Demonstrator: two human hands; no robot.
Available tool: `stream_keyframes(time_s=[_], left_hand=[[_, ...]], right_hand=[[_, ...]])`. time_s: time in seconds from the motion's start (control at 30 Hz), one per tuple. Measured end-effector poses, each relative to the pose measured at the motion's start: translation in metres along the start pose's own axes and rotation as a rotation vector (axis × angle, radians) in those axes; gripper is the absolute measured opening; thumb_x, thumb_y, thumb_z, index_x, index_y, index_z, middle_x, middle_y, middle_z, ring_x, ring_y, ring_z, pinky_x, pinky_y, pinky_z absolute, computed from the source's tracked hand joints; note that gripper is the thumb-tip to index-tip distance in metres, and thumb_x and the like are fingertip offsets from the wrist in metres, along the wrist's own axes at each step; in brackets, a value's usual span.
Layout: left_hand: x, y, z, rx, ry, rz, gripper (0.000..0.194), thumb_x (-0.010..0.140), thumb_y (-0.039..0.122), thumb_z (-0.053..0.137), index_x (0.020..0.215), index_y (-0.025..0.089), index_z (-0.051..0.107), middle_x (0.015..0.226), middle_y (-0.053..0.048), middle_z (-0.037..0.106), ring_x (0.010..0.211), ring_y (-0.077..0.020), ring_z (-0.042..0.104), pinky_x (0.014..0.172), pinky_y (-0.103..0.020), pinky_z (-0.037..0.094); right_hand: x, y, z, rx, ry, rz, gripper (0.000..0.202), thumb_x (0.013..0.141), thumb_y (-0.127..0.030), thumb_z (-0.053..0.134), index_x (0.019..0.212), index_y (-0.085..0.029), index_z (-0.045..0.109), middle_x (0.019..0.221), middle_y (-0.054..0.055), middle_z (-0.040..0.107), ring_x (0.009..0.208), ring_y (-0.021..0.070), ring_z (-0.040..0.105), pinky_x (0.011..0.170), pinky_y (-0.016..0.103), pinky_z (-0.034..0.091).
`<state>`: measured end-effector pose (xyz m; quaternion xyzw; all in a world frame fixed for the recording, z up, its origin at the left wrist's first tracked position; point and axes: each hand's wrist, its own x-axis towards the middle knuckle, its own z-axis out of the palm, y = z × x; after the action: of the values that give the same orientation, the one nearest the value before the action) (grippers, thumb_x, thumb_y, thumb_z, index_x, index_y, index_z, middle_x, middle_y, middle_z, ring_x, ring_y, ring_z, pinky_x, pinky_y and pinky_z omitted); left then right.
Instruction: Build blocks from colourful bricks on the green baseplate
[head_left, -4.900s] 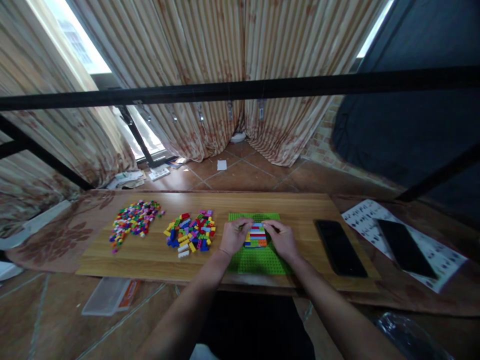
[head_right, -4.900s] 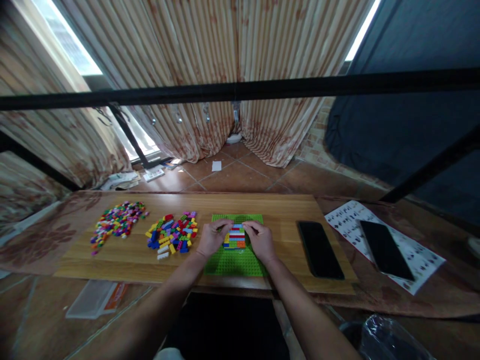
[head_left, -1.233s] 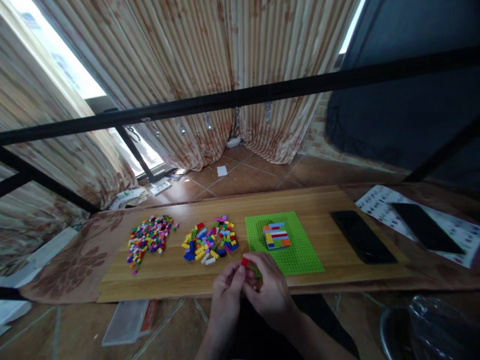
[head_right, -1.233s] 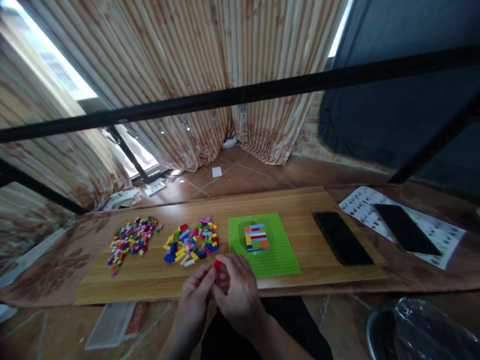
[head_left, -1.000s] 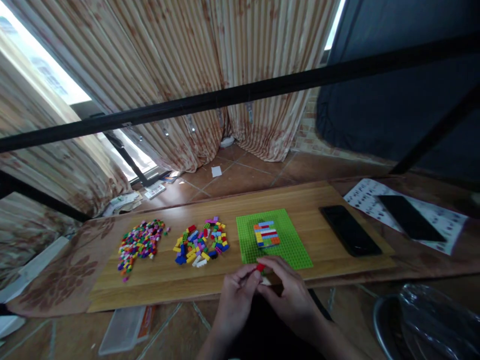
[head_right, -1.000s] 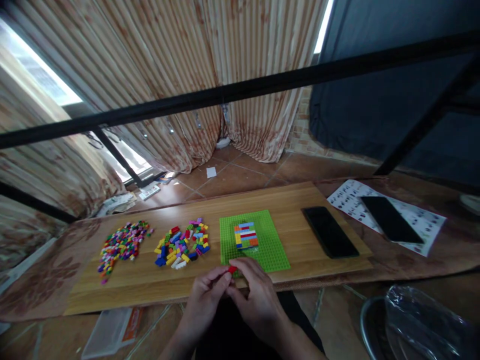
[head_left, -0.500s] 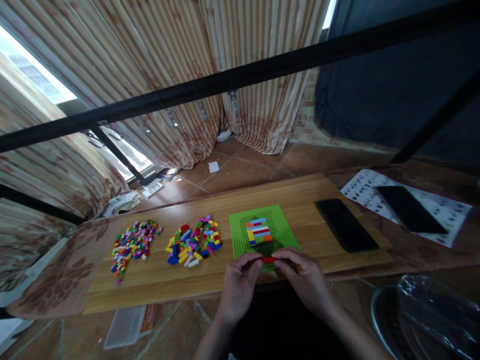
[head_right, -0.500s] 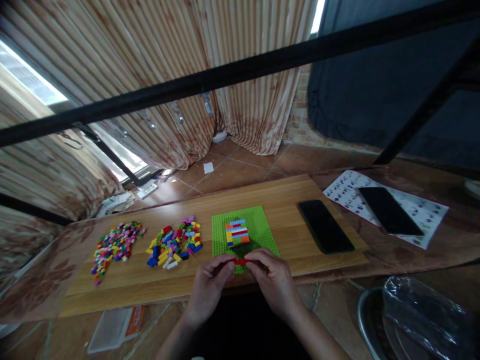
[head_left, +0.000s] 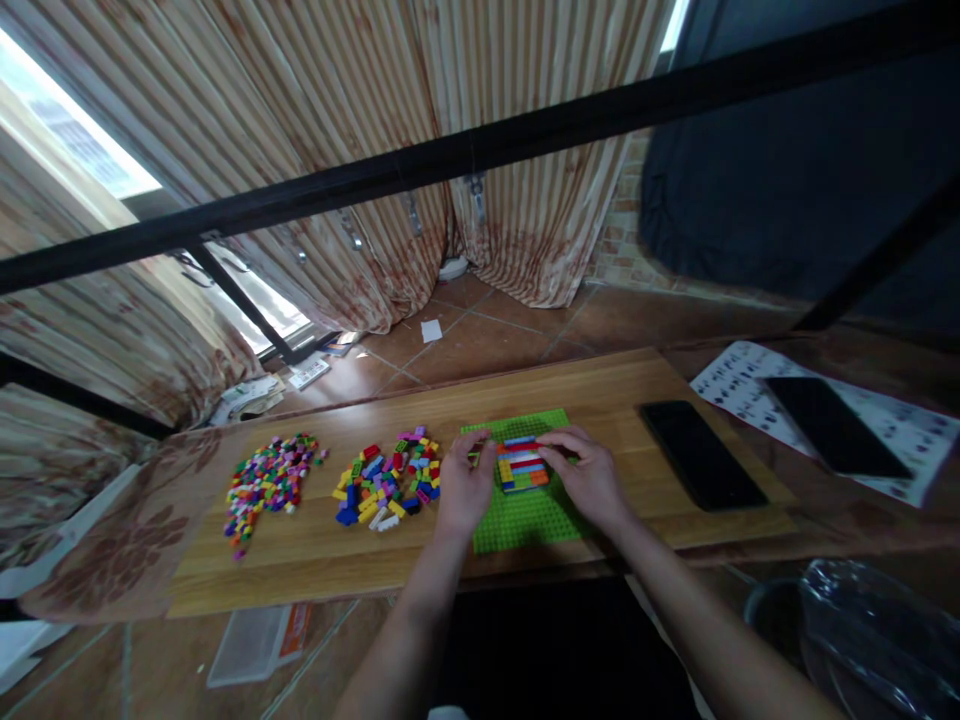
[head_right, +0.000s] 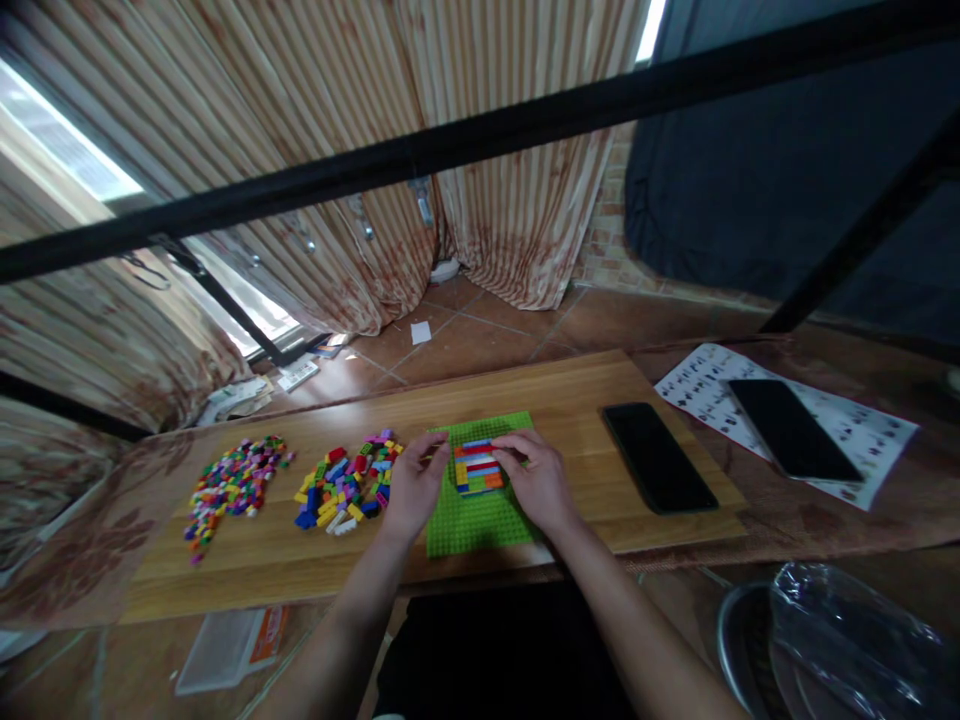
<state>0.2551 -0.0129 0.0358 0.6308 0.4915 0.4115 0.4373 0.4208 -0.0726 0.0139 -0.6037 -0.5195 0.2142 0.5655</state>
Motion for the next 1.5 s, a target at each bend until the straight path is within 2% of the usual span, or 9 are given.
stream_keyframes(time_s=[0.13, 0.27, 0.53, 0.77, 0.93, 1.5], left_hand=[[0.010, -0.005, 0.007, -0.099, -0.096, -0.019, 0.019, 0.080, 0.025, 0.059, 0.093, 0.016, 0.070, 0.093, -0.006, 0.071, 0.086, -0.0169, 0.064, 0.077, -0.027, 0.050], [0.012, -0.009, 0.015, -0.193, -0.151, -0.059, 0.019, 0.078, 0.025, 0.062, 0.092, 0.016, 0.071, 0.089, -0.004, 0.072, 0.080, -0.0159, 0.064, 0.076, -0.027, 0.050], [0.014, -0.016, 0.022, -0.245, -0.148, -0.074, 0.020, 0.074, 0.024, 0.064, 0.090, 0.016, 0.072, 0.089, -0.005, 0.072, 0.080, -0.0156, 0.065, 0.077, -0.028, 0.052], [0.012, -0.016, 0.023, -0.244, -0.126, -0.070, 0.017, 0.073, 0.022, 0.063, 0.086, 0.017, 0.073, 0.086, -0.004, 0.072, 0.077, -0.0149, 0.064, 0.076, -0.028, 0.051], [0.013, -0.017, 0.023, -0.245, -0.129, -0.066, 0.018, 0.073, 0.022, 0.063, 0.087, 0.017, 0.073, 0.085, -0.003, 0.072, 0.075, -0.0147, 0.064, 0.073, -0.027, 0.051], [0.013, -0.014, 0.021, -0.295, -0.135, -0.127, 0.017, 0.070, 0.023, 0.066, 0.083, 0.017, 0.074, 0.084, -0.004, 0.073, 0.075, -0.0154, 0.064, 0.074, -0.028, 0.051]], right_hand=[[0.003, 0.008, 0.006, 0.007, -0.020, 0.006, 0.016, 0.078, -0.034, 0.061, 0.084, -0.023, 0.072, 0.087, 0.004, 0.066, 0.084, 0.0192, 0.061, 0.076, 0.033, 0.048], [0.002, 0.012, 0.008, 0.000, -0.012, 0.015, 0.017, 0.078, -0.034, 0.062, 0.084, -0.023, 0.072, 0.086, 0.004, 0.065, 0.080, 0.0181, 0.061, 0.073, 0.032, 0.048], [0.003, 0.016, 0.010, 0.020, 0.049, 0.070, 0.017, 0.074, -0.035, 0.064, 0.083, -0.022, 0.071, 0.086, 0.004, 0.067, 0.081, 0.0194, 0.062, 0.076, 0.034, 0.049], [0.002, 0.015, 0.016, 0.190, 0.071, 0.250, 0.026, 0.070, -0.041, 0.068, 0.085, -0.020, 0.071, 0.086, 0.005, 0.071, 0.078, 0.0201, 0.064, 0.076, 0.035, 0.051], [0.007, 0.008, 0.018, 0.234, 0.093, 0.318, 0.028, 0.069, -0.044, 0.068, 0.081, -0.019, 0.072, 0.079, 0.005, 0.072, 0.075, 0.0201, 0.064, 0.074, 0.035, 0.050], [0.007, 0.012, 0.020, 0.191, 0.067, 0.329, 0.031, 0.068, -0.047, 0.068, 0.081, -0.019, 0.072, 0.082, 0.006, 0.073, 0.075, 0.0208, 0.065, 0.073, 0.035, 0.051]])
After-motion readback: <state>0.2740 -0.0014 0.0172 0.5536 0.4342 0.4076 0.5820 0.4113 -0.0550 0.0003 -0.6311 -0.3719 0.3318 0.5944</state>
